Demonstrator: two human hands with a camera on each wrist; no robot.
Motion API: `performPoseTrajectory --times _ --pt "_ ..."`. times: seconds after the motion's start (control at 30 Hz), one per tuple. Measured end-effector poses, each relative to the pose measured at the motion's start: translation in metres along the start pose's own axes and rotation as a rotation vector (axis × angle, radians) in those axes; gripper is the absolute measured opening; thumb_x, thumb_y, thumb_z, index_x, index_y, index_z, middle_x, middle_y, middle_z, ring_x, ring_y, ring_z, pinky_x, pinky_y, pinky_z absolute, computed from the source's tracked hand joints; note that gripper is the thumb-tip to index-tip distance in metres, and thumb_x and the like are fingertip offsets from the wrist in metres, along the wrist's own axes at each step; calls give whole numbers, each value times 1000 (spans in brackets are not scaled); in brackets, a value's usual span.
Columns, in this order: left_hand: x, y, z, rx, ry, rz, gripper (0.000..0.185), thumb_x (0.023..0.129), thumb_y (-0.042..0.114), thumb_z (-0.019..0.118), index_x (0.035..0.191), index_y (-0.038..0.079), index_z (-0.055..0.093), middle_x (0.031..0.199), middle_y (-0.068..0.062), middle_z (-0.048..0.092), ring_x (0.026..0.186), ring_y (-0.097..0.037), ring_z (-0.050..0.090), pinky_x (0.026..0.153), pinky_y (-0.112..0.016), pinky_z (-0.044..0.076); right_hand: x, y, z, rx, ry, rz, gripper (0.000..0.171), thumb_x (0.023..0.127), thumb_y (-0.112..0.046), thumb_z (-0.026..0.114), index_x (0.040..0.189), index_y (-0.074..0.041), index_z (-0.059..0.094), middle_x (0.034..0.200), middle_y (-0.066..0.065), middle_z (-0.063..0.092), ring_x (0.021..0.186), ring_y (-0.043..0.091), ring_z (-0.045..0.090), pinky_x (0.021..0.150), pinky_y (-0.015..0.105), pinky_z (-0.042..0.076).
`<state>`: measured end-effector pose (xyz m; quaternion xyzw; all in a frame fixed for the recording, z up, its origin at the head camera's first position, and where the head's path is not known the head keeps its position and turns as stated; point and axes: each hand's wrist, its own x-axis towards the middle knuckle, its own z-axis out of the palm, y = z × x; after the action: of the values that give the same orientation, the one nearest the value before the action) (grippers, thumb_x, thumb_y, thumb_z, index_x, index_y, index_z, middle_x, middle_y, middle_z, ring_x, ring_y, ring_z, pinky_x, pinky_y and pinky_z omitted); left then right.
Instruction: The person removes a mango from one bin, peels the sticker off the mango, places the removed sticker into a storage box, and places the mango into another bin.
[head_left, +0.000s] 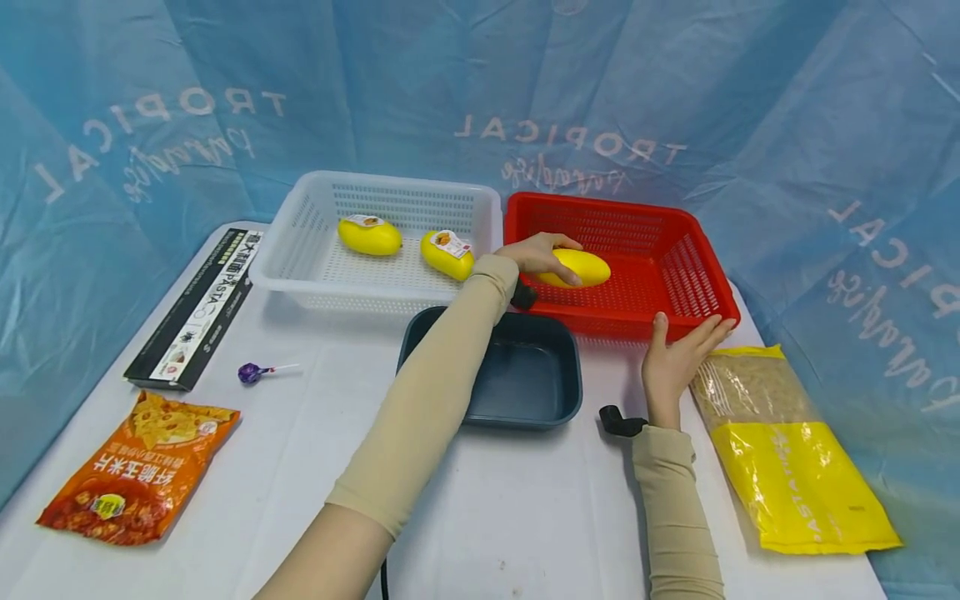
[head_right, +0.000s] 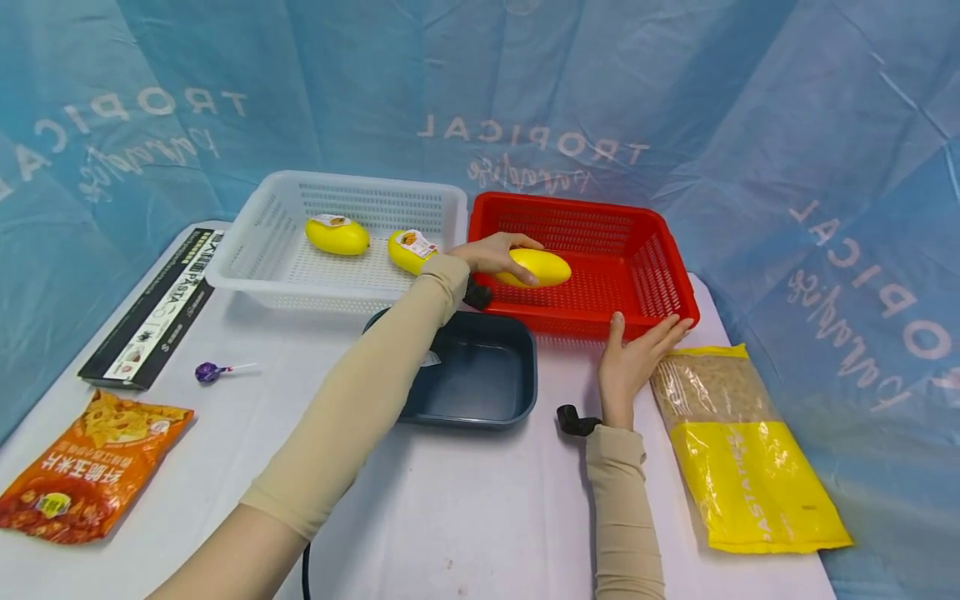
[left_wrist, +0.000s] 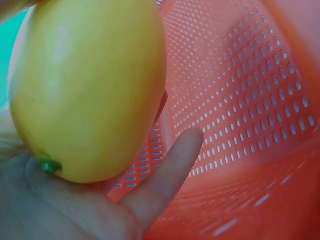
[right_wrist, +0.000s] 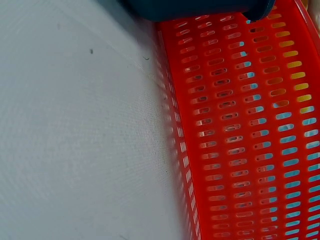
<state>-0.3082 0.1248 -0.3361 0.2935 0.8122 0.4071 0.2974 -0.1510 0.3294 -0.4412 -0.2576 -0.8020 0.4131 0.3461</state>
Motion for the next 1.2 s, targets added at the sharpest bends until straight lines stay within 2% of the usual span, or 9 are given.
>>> performPoseTrajectory --times 0.23,0.43,0.53,0.8,1.07,1.2 --pt "-1 10 3 134 -87 -114 66 89 28 64 148 16 38 144 -9 42 120 -23 42 98 -31 42 -2 -4 4 1 -18 11 97 92 -58 50 155 -4 0 164 12 -11 152 25 -10 125 38 0" --pt "4 8 5 182 -118 -181 64 88 31 63 147 18 41 146 -5 41 123 -21 41 106 -32 39 -2 -6 4 3 -21 11 94 94 -52 51 155 -3 -1 164 12 -11 152 27 -10 125 39 1" --pt "7 6 5 191 -140 -218 62 88 30 61 146 18 43 148 -3 40 126 -20 40 108 -32 38 -2 -5 3 -1 -35 33 94 94 -54 49 156 -5 -2 164 10 -12 152 26 -11 125 40 2" --pt "15 1 3 221 -181 -139 49 98 12 43 147 7 41 155 -8 37 139 -23 37 115 -33 34 -3 -2 2 -12 -33 46 95 93 -55 50 156 -6 -1 164 9 -12 152 26 -10 125 41 5" --pt "16 6 7 187 -167 -146 51 97 12 47 147 7 42 154 -7 39 137 -22 39 114 -34 37 0 -3 -2 -26 -49 68 98 91 -62 47 156 -9 -3 164 6 -14 152 24 -11 125 42 7" --pt "17 7 9 167 -157 -137 49 96 12 48 145 9 45 153 -6 41 134 -22 41 111 -33 39 2 -2 -4 -28 -46 68 96 92 -59 48 156 -10 -3 164 6 -14 152 24 -11 124 42 8"
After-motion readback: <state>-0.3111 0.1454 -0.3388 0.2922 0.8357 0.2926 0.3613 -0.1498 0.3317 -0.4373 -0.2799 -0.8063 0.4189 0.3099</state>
